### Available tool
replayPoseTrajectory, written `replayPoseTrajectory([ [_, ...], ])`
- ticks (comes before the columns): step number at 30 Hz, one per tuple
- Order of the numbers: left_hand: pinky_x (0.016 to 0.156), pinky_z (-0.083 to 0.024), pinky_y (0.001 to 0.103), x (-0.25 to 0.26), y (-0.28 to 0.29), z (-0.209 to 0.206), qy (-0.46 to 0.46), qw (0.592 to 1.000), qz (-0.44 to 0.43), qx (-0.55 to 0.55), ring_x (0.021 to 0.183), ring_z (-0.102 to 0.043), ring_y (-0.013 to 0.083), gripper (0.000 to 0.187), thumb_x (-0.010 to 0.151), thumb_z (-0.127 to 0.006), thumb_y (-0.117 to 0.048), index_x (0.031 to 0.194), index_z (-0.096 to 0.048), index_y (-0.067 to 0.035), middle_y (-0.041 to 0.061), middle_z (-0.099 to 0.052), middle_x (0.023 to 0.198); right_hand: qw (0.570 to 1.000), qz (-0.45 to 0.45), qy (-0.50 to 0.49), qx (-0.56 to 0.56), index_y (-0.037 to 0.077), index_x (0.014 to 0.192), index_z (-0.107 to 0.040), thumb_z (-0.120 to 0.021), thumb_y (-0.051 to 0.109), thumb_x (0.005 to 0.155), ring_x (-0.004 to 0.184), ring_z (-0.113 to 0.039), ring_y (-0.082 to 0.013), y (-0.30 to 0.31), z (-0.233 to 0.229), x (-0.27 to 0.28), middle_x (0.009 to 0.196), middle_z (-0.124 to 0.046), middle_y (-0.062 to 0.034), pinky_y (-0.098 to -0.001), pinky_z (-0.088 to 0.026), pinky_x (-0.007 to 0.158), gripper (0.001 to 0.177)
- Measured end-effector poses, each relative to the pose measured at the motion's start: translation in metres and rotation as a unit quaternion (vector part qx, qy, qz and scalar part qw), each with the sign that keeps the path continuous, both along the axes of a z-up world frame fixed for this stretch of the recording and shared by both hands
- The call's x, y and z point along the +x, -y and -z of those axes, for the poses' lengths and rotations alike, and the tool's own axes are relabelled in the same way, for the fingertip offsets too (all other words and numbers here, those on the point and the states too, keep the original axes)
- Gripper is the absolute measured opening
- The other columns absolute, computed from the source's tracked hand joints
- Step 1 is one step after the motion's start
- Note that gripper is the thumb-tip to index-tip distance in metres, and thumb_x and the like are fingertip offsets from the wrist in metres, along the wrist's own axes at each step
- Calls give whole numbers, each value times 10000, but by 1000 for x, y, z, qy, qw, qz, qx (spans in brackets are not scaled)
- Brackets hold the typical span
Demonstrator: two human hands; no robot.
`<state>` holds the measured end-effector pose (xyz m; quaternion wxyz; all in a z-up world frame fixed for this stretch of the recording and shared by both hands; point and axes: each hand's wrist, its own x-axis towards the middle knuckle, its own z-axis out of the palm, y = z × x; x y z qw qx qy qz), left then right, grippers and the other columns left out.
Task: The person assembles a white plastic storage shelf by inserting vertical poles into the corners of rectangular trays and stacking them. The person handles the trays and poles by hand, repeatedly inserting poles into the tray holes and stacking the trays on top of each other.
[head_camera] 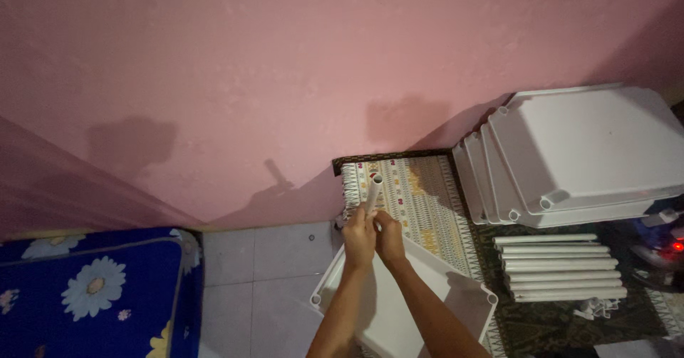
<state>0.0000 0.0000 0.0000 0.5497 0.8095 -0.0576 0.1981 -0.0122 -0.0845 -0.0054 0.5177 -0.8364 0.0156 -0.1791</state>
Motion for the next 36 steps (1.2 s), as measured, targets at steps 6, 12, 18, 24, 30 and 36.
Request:
replayPoseTrajectory([
  [6,618,-556,427,-1,4,-35,-15,998,-36,-38,686,-706,349,216,938,-702,-107,1116,-701,14,220,-710,846,999,19,-2,-47,-6,1017,-734,-713,-37,851,809,-725,-300,10,21,7,947,-738,-198,-380,-559,716,171],
  [12,617,-566,427,18,-19,-85,-22,998,-7,-62,724,-735,330,223,940,-686,-129,1123,-702,-3,197,-729,878,999,20,-18,-27,2,1127,-746,-737,11,837,871,-737,-313,10,22,11,1041,-758,-197,-381,-572,797,290],
  [18,635,-542,452,8,-16,-84,-68,998,9,5,713,-711,363,212,957,-726,-200,1066,-730,-19,212,-727,831,998,3,47,-52,-23,1143,-727,-756,1,780,969,-727,-337,9,3,4,1097,-745,-213,-390,-558,850,364],
  [24,662,-575,422,-8,8,-86,-10,1000,24,9,755,-726,338,305,918,-716,-154,1177,-702,8,193,-717,966,1000,3,-15,12,-27,1064,-721,-773,57,823,851,-756,-272,23,-34,-7,979,-773,-177,-372,-601,760,260],
  [30,776,-578,394,-32,54,-90,2,995,96,7,888,-717,315,275,876,-730,-98,1132,-734,2,150,-696,1073,994,43,-23,97,-40,1010,-708,-760,94,833,815,-748,-173,65,-39,-41,912,-780,-172,-344,-601,727,228],
  [36,848,-557,410,-64,129,-86,36,978,194,63,976,-684,324,277,874,-749,-124,1130,-746,-20,135,-703,1066,981,191,-19,18,-72,899,-712,-728,137,876,630,-657,-166,134,-25,-94,722,-714,-195,-364,-524,599,211],
])
